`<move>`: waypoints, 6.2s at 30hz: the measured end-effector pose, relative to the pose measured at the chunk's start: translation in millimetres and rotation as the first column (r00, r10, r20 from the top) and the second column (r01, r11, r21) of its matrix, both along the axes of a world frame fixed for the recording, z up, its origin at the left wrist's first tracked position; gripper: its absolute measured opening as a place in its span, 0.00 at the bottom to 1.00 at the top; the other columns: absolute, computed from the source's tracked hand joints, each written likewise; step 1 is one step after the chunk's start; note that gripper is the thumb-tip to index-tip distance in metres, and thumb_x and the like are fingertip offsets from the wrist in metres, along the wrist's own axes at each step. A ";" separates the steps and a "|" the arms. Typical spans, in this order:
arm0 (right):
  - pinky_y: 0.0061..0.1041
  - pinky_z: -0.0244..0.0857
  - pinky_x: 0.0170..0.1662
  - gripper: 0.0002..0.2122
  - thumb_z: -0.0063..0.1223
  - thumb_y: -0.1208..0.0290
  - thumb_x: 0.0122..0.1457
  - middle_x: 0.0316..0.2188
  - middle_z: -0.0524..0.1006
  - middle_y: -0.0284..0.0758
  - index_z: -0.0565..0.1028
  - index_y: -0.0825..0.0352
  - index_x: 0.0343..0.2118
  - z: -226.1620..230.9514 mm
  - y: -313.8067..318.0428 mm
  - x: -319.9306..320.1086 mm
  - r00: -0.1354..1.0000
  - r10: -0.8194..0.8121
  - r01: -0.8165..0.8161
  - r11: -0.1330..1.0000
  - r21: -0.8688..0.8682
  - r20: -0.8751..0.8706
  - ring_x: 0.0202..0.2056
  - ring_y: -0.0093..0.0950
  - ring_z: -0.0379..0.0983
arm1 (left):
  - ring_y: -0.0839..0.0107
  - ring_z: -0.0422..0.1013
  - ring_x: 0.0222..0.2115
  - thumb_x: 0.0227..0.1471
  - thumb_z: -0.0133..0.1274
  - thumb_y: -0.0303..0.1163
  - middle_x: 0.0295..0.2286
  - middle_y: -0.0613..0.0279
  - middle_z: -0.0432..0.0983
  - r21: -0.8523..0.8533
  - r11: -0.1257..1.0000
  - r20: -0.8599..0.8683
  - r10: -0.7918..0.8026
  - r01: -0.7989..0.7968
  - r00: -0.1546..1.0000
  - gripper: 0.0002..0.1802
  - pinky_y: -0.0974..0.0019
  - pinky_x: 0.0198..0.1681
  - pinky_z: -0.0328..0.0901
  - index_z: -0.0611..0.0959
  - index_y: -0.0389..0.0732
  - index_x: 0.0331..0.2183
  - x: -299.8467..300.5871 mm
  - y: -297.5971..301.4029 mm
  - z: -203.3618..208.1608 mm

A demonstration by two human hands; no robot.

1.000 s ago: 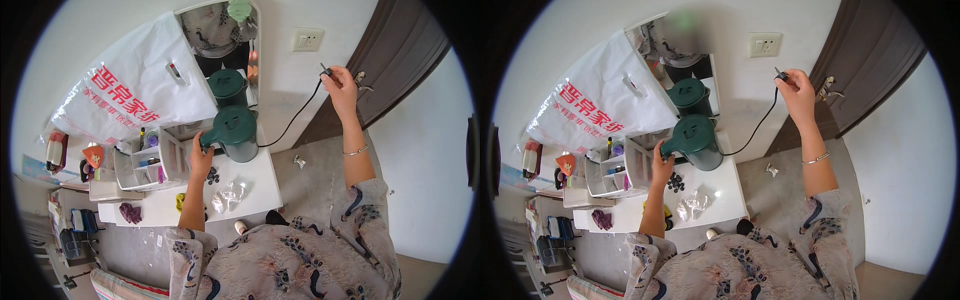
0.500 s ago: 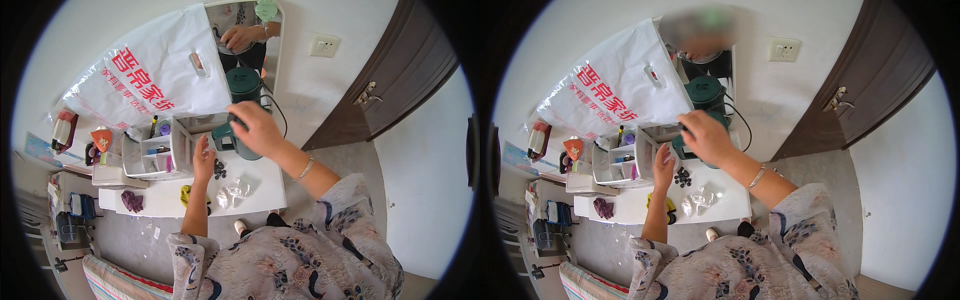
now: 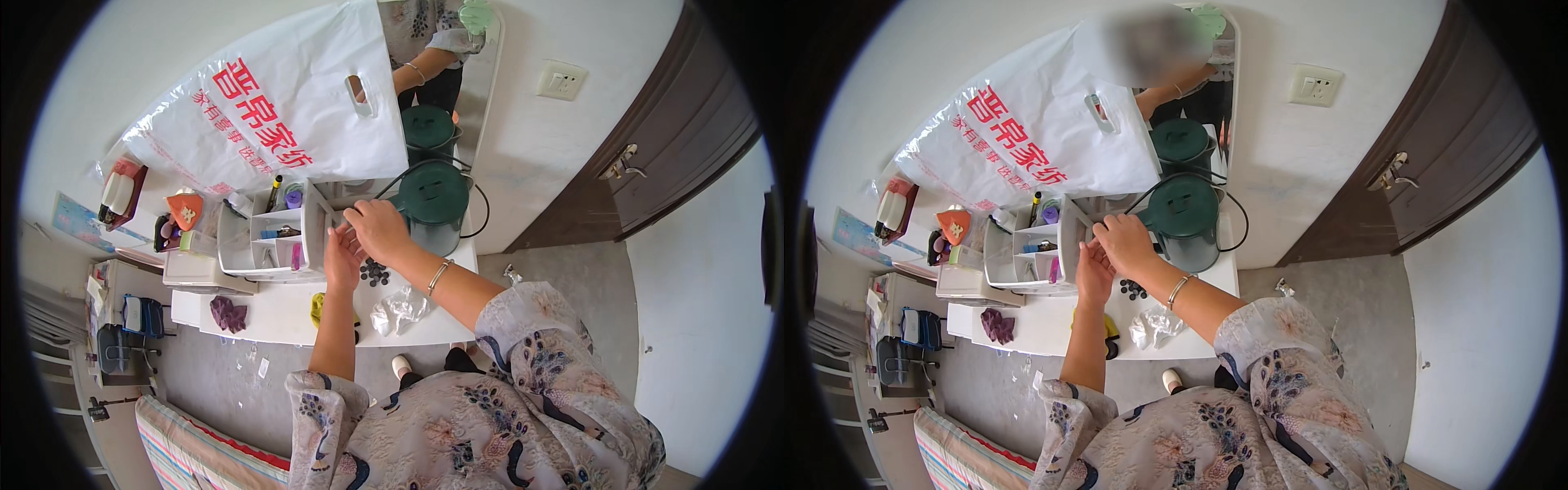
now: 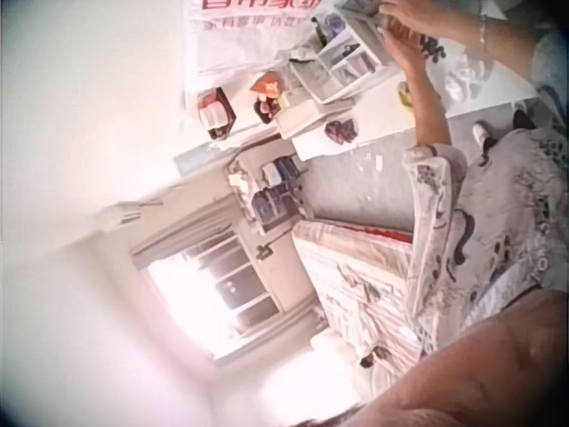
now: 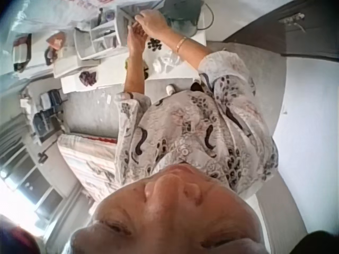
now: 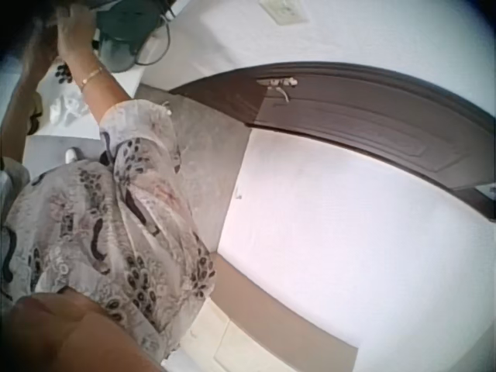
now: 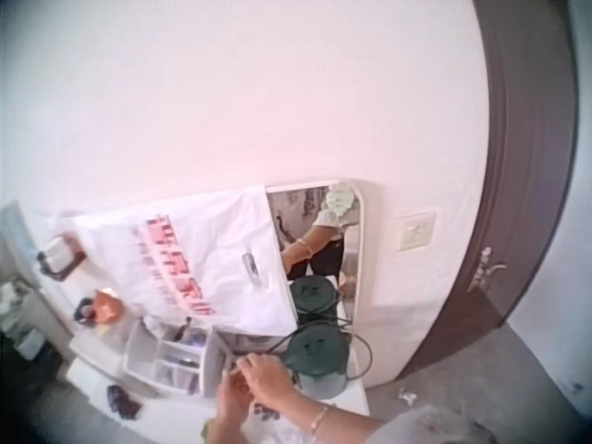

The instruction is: The person organizes a cluttered desk by moving a kettle, wiping surfaces with cloths, and arranging stationery items. They handle a notebook, pens, scissors, and a small red box, placing them into a storage organizer and on the desk surface.

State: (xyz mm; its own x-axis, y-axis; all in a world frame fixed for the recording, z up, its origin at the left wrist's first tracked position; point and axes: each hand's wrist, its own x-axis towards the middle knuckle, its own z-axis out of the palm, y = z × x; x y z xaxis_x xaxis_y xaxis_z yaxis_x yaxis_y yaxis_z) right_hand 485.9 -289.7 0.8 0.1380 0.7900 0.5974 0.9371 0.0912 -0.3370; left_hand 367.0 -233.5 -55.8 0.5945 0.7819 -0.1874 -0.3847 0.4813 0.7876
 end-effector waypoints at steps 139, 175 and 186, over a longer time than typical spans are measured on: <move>0.31 0.68 0.34 0.09 0.51 0.71 0.51 0.29 0.77 0.45 0.74 0.68 0.35 -236.6 -153.1 56.6 0.459 -0.453 0.365 0.881 -0.303 -0.765 0.31 0.39 0.75 | 0.78 0.64 0.34 0.50 0.51 0.32 0.40 0.65 0.69 0.370 0.871 -0.487 -0.114 0.324 0.866 0.26 0.70 0.38 0.61 0.65 0.42 0.51 35.7 4.5 -108.7; 0.22 0.66 0.36 0.11 0.46 0.69 0.59 0.35 0.75 0.34 0.72 0.66 0.42 -224.1 -194.4 81.0 0.294 -0.355 0.199 0.931 -0.306 -0.887 0.33 0.21 0.71 | 0.75 0.70 0.32 0.55 0.42 0.29 0.36 0.60 0.73 0.212 0.977 -0.515 0.100 0.013 0.851 0.21 0.74 0.30 0.65 0.66 0.39 0.52 -38.9 -49.3 -77.0; 0.47 0.47 0.55 0.21 0.58 0.66 0.47 0.52 0.65 0.35 0.71 0.55 0.47 -155.6 -144.0 -122.1 0.987 -0.148 0.108 0.902 -0.417 -0.066 0.54 0.40 0.56 | 0.73 0.72 0.31 0.54 0.45 0.29 0.34 0.60 0.74 0.010 0.977 -0.640 -0.157 0.213 0.752 0.16 0.73 0.33 0.65 0.73 0.35 0.45 -227.4 -176.6 -128.8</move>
